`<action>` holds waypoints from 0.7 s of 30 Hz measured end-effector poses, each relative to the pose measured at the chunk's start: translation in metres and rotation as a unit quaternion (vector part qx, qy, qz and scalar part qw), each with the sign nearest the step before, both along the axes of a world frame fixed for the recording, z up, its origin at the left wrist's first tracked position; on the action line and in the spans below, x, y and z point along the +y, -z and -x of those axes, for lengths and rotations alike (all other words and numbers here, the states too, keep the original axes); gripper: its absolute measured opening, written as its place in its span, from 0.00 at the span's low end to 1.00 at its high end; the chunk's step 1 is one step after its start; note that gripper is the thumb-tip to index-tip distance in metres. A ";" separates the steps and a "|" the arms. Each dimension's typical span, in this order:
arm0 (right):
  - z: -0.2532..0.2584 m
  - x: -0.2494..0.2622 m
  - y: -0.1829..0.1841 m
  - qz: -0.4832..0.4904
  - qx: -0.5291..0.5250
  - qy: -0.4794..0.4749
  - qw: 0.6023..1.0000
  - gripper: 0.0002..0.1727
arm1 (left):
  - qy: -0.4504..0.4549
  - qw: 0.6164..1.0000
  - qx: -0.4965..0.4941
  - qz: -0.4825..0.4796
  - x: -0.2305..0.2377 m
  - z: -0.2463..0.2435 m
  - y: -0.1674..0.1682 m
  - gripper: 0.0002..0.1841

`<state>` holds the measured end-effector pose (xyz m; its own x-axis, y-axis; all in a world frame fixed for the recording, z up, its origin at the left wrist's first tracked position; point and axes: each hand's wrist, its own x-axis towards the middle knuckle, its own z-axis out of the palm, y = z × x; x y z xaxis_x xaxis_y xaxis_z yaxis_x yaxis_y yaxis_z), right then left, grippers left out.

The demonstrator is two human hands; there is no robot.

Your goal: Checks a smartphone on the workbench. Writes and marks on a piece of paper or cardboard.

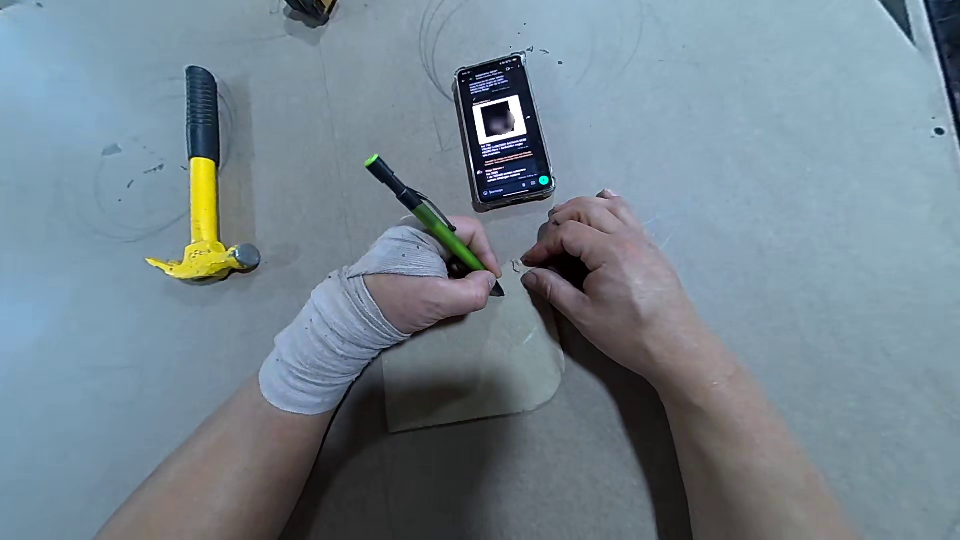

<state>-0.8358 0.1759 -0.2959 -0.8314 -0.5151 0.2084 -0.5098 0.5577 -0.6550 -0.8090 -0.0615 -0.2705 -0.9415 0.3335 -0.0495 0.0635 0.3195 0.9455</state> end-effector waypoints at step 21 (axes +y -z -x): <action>0.000 0.001 0.001 0.000 0.001 -0.005 1.000 0.08 | -0.070 0.994 0.000 -0.087 -0.061 -0.032 -0.014 0.09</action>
